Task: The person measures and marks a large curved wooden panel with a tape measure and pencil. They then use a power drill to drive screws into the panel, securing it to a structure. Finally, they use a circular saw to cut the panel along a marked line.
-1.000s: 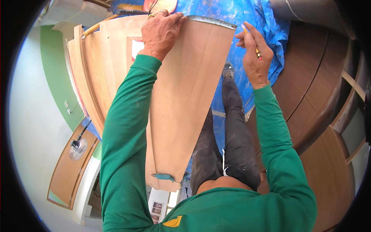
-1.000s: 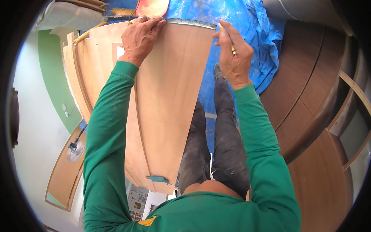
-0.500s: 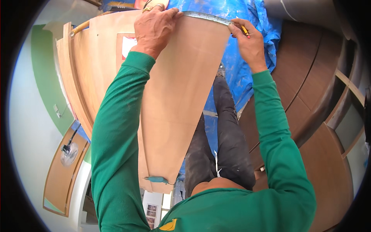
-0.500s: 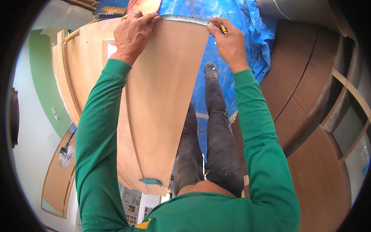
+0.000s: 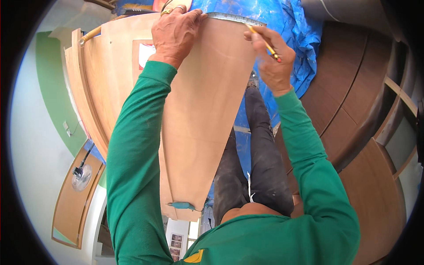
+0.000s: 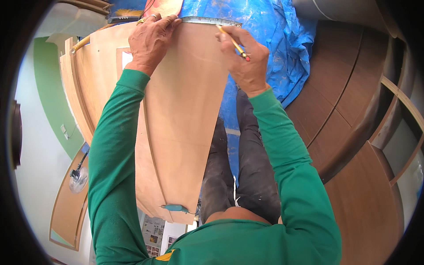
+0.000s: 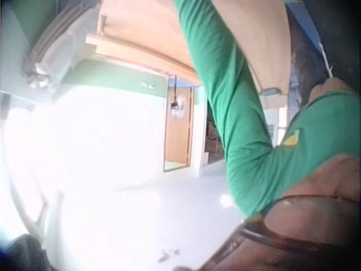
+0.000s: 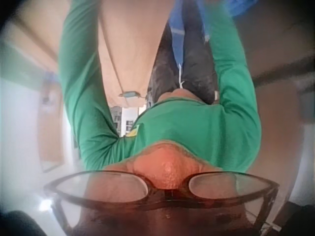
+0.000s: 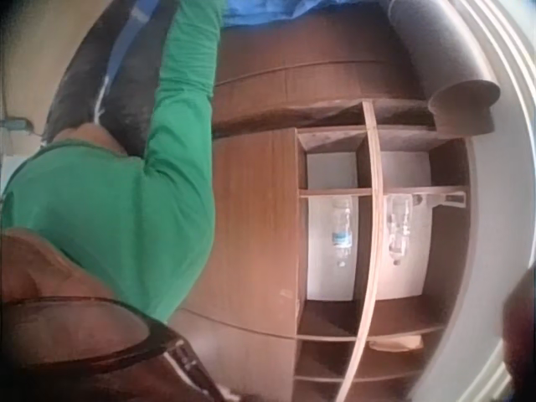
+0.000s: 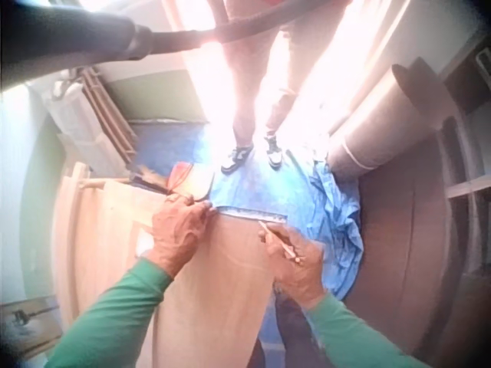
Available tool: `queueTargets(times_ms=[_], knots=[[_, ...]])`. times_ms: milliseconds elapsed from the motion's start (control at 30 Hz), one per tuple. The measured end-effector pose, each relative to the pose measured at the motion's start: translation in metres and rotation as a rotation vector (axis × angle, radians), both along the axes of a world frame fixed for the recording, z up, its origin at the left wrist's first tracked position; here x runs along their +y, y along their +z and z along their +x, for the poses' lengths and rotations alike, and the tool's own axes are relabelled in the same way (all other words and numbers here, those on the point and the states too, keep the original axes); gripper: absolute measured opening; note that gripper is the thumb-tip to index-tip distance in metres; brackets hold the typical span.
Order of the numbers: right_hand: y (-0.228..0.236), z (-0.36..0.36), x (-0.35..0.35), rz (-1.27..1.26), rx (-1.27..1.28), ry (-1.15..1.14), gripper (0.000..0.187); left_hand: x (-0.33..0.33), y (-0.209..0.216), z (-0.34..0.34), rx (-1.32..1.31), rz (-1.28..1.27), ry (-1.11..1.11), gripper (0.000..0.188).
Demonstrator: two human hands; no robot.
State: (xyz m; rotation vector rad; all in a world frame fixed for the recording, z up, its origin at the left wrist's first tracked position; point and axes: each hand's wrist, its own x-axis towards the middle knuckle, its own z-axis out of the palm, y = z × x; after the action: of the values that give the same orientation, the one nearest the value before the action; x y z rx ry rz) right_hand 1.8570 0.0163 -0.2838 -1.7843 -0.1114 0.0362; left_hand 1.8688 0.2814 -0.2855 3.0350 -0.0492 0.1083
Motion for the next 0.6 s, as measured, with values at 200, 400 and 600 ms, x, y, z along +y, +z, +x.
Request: queueTargets(times_ms=[200, 400, 600], knots=[[-0.019, 0.008, 0.007, -0.136, -0.1, -0.002, 0.014, 0.001, 0.001, 0.001, 0.036, -0.007, -0.013, 0.037], [-0.017, 0.015, 0.0, -0.187, -0.022, 0.083, 0.013, 0.004, 0.005, 0.006, 0.047, 0.016, -0.079, 0.039], [-0.014, 0.013, 0.001, -0.193, -0.062, 0.084, 0.011, 0.004, 0.007, 0.007, 0.097, -0.031, -0.056, 0.029]])
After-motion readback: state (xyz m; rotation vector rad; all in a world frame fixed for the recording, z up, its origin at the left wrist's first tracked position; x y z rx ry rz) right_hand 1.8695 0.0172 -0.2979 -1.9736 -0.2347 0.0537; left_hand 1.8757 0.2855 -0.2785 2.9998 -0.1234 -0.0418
